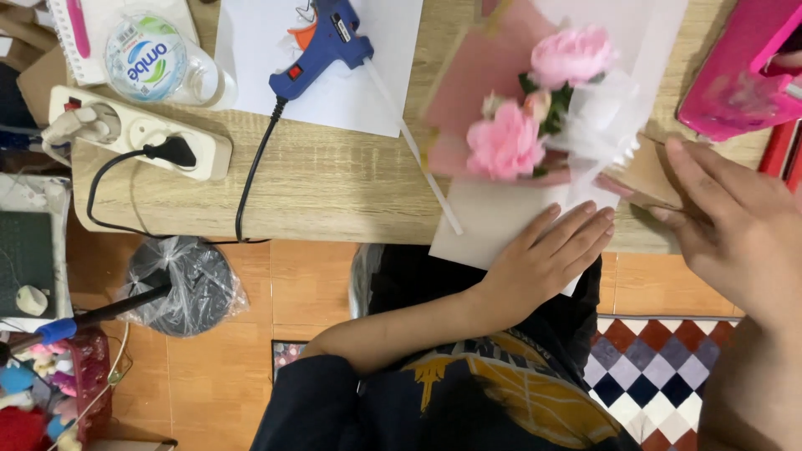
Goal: The person wraps a small bouquet of pink artificial flowers in pink and white paper. They fold the paper around the stems, smooth the edges, and use a red utility knife to trim the excess white paper.
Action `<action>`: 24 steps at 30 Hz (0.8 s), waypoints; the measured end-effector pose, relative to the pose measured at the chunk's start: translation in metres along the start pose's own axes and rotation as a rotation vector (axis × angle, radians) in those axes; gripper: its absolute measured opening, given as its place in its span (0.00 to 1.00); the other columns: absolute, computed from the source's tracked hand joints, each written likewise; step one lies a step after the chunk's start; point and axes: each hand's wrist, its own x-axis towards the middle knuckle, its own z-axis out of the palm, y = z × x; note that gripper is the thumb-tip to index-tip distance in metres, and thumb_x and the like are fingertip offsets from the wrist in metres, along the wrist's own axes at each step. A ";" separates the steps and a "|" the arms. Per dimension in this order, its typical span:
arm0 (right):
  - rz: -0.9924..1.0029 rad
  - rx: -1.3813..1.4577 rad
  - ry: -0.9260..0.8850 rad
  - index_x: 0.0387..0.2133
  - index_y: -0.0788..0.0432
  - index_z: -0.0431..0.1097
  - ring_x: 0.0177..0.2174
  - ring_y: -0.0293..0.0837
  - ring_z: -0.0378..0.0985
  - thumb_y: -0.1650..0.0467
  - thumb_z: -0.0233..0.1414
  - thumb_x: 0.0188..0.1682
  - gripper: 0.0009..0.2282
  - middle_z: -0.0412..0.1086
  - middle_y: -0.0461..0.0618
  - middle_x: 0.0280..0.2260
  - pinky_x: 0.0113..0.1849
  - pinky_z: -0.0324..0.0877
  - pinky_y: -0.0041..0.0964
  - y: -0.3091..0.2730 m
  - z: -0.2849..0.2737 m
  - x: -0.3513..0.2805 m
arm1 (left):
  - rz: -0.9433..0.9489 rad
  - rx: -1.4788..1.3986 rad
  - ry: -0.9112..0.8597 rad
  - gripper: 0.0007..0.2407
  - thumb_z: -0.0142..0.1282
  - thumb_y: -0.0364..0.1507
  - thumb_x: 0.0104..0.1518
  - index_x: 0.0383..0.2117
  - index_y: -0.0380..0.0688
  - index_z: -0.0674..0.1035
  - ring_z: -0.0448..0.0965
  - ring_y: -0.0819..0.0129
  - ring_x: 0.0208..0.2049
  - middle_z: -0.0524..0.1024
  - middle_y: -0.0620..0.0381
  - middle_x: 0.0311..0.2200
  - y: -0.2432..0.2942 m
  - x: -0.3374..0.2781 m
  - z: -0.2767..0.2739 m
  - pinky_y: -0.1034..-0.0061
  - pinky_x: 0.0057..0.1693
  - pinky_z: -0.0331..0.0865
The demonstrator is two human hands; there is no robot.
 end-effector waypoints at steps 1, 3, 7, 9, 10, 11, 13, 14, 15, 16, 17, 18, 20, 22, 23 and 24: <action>0.066 0.045 0.073 0.67 0.71 0.68 0.55 0.65 0.78 0.77 0.62 0.55 0.26 0.72 0.73 0.61 0.53 0.76 0.55 -0.007 0.000 0.004 | -0.038 -0.008 0.045 0.20 0.52 0.30 0.72 0.69 0.51 0.66 0.57 0.65 0.72 0.58 0.59 0.71 0.002 0.000 0.002 0.64 0.76 0.51; 0.139 0.084 0.150 0.71 0.73 0.63 0.56 0.70 0.76 0.79 0.64 0.56 0.29 0.70 0.80 0.61 0.56 0.74 0.57 -0.018 0.003 0.018 | -0.066 -0.020 0.096 0.18 0.49 0.30 0.72 0.68 0.52 0.68 0.59 0.66 0.72 0.60 0.60 0.70 0.005 0.003 0.003 0.65 0.76 0.51; 0.390 -0.137 0.301 0.70 0.69 0.62 0.49 0.65 0.74 0.77 0.63 0.61 0.26 0.68 0.73 0.54 0.39 0.75 0.57 -0.022 0.012 0.071 | -0.191 -0.016 0.144 0.18 0.46 0.28 0.69 0.65 0.52 0.71 0.63 0.66 0.70 0.66 0.62 0.68 0.007 0.011 0.000 0.66 0.75 0.51; 0.455 -0.288 0.331 0.70 0.61 0.62 0.46 0.61 0.78 0.75 0.63 0.62 0.25 0.69 0.70 0.52 0.28 0.77 0.53 -0.003 0.023 0.097 | -0.239 -0.042 0.228 0.17 0.45 0.27 0.69 0.62 0.50 0.75 0.66 0.65 0.69 0.70 0.61 0.66 0.008 0.014 0.004 0.65 0.74 0.53; 0.457 -0.406 0.337 0.59 0.61 0.66 0.39 0.57 0.75 0.74 0.60 0.58 0.17 0.67 0.63 0.46 0.21 0.69 0.49 0.014 0.032 0.108 | -0.252 -0.063 0.193 0.19 0.40 0.31 0.68 0.65 0.48 0.72 0.64 0.64 0.70 0.68 0.60 0.67 0.009 0.015 0.005 0.63 0.75 0.50; 0.458 -0.523 0.341 0.48 0.61 0.69 0.32 0.54 0.73 0.72 0.58 0.55 0.11 0.65 0.57 0.40 0.14 0.62 0.45 0.031 0.040 0.119 | -0.264 -0.084 0.158 0.22 0.36 0.36 0.67 0.67 0.46 0.69 0.62 0.63 0.72 0.66 0.58 0.69 0.009 0.016 0.007 0.61 0.76 0.48; 0.540 -0.498 0.329 0.47 0.61 0.72 0.31 0.61 0.74 0.69 0.59 0.56 0.10 0.70 0.60 0.38 0.16 0.66 0.54 0.065 0.056 0.147 | -0.243 -0.040 0.096 0.35 0.46 0.53 0.55 0.68 0.47 0.67 0.58 0.62 0.73 0.62 0.57 0.70 0.005 0.020 0.010 0.59 0.76 0.47; 0.617 -0.466 0.314 0.46 0.60 0.74 0.31 0.68 0.76 0.66 0.59 0.57 0.11 0.74 0.63 0.36 0.18 0.71 0.63 0.083 0.063 0.161 | -0.226 0.005 0.032 0.51 0.57 0.70 0.43 0.69 0.47 0.65 0.54 0.61 0.74 0.58 0.56 0.72 0.002 0.022 0.011 0.57 0.77 0.45; 0.623 -0.469 0.321 0.46 0.60 0.74 0.31 0.68 0.76 0.66 0.59 0.57 0.11 0.74 0.63 0.36 0.18 0.71 0.63 0.095 0.072 0.159 | -0.219 0.008 0.037 0.51 0.57 0.70 0.43 0.69 0.47 0.65 0.54 0.61 0.74 0.58 0.56 0.72 0.001 0.023 0.010 0.57 0.77 0.45; 0.620 -0.544 0.295 0.46 0.57 0.75 0.30 0.65 0.76 0.62 0.57 0.61 0.11 0.75 0.61 0.35 0.17 0.71 0.61 0.107 0.081 0.159 | -0.216 0.026 0.035 0.51 0.56 0.70 0.44 0.69 0.47 0.64 0.55 0.62 0.74 0.59 0.57 0.71 -0.002 0.025 0.009 0.58 0.77 0.45; 0.617 -0.619 0.268 0.46 0.54 0.76 0.28 0.63 0.77 0.58 0.54 0.65 0.12 0.75 0.59 0.34 0.16 0.71 0.59 0.118 0.089 0.159 | -0.213 0.044 0.033 0.50 0.55 0.71 0.45 0.69 0.47 0.63 0.55 0.62 0.73 0.59 0.58 0.71 -0.005 0.027 0.008 0.58 0.76 0.45; 0.617 -0.622 0.274 0.46 0.54 0.76 0.28 0.63 0.77 0.58 0.54 0.65 0.12 0.75 0.59 0.34 0.16 0.71 0.59 0.119 0.092 0.159 | -0.212 0.047 0.039 0.50 0.55 0.71 0.45 0.69 0.47 0.63 0.55 0.62 0.73 0.59 0.58 0.71 -0.005 0.027 0.009 0.58 0.76 0.45; 0.620 -0.693 0.150 0.53 0.60 0.70 0.37 0.57 0.70 0.57 0.65 0.54 0.23 0.67 0.61 0.42 0.20 0.76 0.49 0.119 0.098 0.155 | -0.211 0.038 0.061 0.55 0.62 0.71 0.36 0.69 0.47 0.65 0.56 0.61 0.73 0.60 0.56 0.71 -0.005 0.027 0.010 0.57 0.76 0.45; 0.429 -0.461 0.242 0.58 0.73 0.65 0.47 0.73 0.61 0.71 0.60 0.51 0.24 0.61 0.76 0.51 0.38 0.61 0.65 0.058 0.058 0.162 | -0.204 0.036 0.047 0.55 0.62 0.71 0.35 0.69 0.47 0.65 0.55 0.61 0.74 0.59 0.57 0.71 -0.004 0.026 0.009 0.57 0.76 0.45; 0.230 -0.228 0.325 0.63 0.86 0.60 0.56 0.88 0.51 0.86 0.54 0.48 0.27 0.54 0.91 0.58 0.56 0.47 0.82 0.027 0.037 0.167 | -0.200 0.035 0.031 0.56 0.62 0.71 0.34 0.69 0.48 0.64 0.54 0.61 0.74 0.58 0.57 0.71 -0.005 0.026 0.009 0.57 0.76 0.45; 0.227 -0.231 0.327 0.63 0.86 0.60 0.56 0.88 0.51 0.86 0.54 0.48 0.27 0.54 0.91 0.58 0.56 0.47 0.82 0.017 0.041 0.164 | -0.202 0.035 0.035 0.56 0.62 0.71 0.34 0.69 0.48 0.64 0.54 0.61 0.74 0.58 0.57 0.71 -0.006 0.028 0.009 0.57 0.76 0.45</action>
